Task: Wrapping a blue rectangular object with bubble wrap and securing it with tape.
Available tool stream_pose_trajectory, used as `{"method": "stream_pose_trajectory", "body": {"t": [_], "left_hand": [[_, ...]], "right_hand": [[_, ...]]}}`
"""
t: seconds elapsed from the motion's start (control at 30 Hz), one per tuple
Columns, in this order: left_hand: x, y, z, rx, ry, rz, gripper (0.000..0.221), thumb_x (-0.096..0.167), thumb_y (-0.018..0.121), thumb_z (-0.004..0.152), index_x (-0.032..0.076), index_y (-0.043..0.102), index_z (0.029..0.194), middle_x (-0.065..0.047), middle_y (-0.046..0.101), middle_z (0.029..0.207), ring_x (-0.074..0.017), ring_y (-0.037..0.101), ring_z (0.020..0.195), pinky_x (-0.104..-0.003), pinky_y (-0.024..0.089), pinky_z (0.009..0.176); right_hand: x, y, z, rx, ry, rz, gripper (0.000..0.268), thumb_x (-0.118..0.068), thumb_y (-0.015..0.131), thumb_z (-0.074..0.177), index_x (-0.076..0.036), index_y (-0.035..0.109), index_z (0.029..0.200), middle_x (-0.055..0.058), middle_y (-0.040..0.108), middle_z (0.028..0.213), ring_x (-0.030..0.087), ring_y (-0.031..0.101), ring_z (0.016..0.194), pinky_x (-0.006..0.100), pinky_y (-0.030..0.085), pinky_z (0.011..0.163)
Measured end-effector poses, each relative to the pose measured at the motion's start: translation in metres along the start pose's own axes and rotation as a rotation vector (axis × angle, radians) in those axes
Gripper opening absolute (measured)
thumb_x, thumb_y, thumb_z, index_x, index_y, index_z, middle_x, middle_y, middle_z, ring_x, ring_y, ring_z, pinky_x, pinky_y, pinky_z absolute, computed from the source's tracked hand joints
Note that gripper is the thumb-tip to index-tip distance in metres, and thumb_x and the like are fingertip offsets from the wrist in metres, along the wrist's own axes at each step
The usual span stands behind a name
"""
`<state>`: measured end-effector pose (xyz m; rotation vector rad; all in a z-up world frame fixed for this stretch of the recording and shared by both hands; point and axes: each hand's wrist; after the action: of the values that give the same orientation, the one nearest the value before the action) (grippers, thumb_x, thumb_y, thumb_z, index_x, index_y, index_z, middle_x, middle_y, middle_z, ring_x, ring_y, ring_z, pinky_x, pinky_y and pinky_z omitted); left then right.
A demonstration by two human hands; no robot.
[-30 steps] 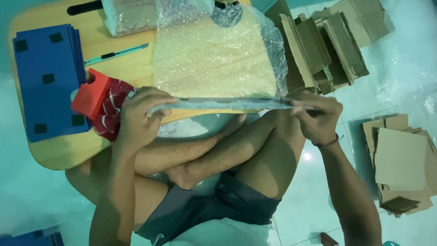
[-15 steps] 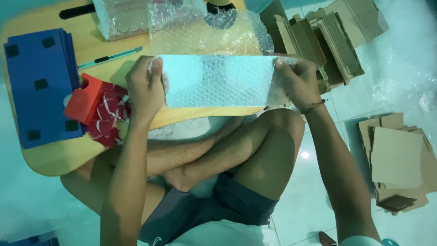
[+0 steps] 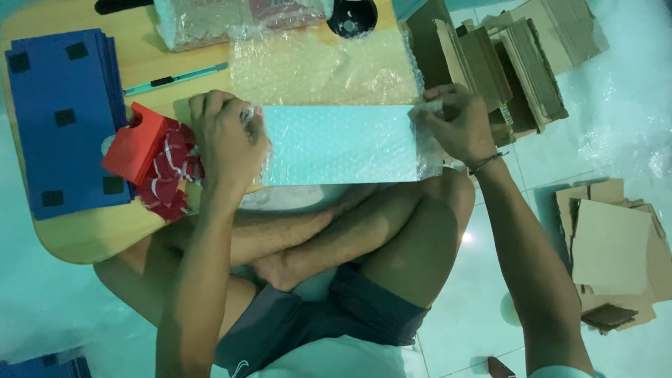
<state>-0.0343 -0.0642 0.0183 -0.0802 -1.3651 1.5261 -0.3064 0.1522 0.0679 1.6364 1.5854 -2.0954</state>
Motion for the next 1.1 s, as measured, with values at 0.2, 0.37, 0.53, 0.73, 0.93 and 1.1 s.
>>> {"method": "stream_pose_trajectory", "body": {"t": [0.2,0.37,0.53,0.73,0.93,1.1], "left_hand": [[0.005,-0.006,-0.001,0.038,-0.007,0.029,0.014,0.009,0.071,0.093,0.001,0.062,0.099,-0.012,0.052,0.098,-0.0415,0.049,0.105,-0.050,0.043,0.090],[0.012,-0.007,0.004,0.057,0.036,0.180,0.034,0.009,0.079,0.091,0.005,0.058,0.118,-0.011,0.051,0.109,-0.0407,0.046,0.114,-0.053,0.042,0.095],[0.043,-0.022,0.019,0.130,0.210,0.102,0.038,0.008,0.083,0.085,-0.002,0.068,0.119,-0.016,0.050,0.120,-0.0350,0.047,0.116,-0.049,0.042,0.102],[0.019,-0.002,0.064,-0.061,0.270,-0.002,0.079,0.016,0.097,0.063,0.001,0.064,0.133,-0.015,0.049,0.135,-0.0374,0.041,0.129,-0.048,0.033,0.115],[-0.004,0.009,0.091,-0.314,0.239,0.165,0.129,0.041,0.102,0.042,0.005,0.047,0.153,-0.019,0.047,0.142,-0.0413,0.032,0.132,-0.051,0.023,0.110],[-0.008,0.023,0.098,-0.345,0.215,0.320,0.138,0.050,0.102,0.040,0.003,0.044,0.155,-0.026,0.045,0.141,-0.0444,0.038,0.125,-0.053,0.026,0.102]], "right_hand": [[0.049,0.007,0.003,0.024,0.027,0.170,0.025,-0.012,0.080,0.090,-0.004,0.072,0.112,0.016,0.066,0.111,0.020,0.061,0.089,0.042,0.055,0.074],[0.022,-0.009,0.004,-0.116,-0.005,0.209,0.065,-0.019,0.084,0.089,0.011,0.051,0.137,0.035,0.060,0.126,0.052,0.058,0.123,0.064,0.049,0.096],[0.022,-0.030,0.027,-0.143,-0.221,-0.003,0.066,-0.016,0.081,0.087,0.006,0.053,0.142,0.021,0.069,0.123,0.029,0.067,0.102,0.040,0.057,0.085],[-0.044,-0.012,0.052,-0.284,-0.583,-0.144,0.098,-0.003,0.092,0.069,0.005,0.039,0.151,0.023,0.053,0.141,0.037,0.056,0.128,0.048,0.046,0.113],[-0.052,0.028,0.088,-0.426,-0.449,-0.676,0.143,-0.024,0.102,0.042,-0.012,0.027,0.163,0.018,0.050,0.154,0.042,0.051,0.134,0.057,0.031,0.112],[-0.046,0.032,0.089,-0.335,-0.506,-0.911,0.146,-0.047,0.101,0.042,-0.007,0.032,0.164,0.021,0.060,0.137,0.042,0.050,0.128,0.059,0.032,0.102]]}}
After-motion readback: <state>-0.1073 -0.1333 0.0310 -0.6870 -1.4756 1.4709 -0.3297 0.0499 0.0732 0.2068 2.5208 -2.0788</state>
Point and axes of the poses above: each hand's wrist, its own z-axis towards the middle knuckle, its own y-axis out of the palm, x = y × z
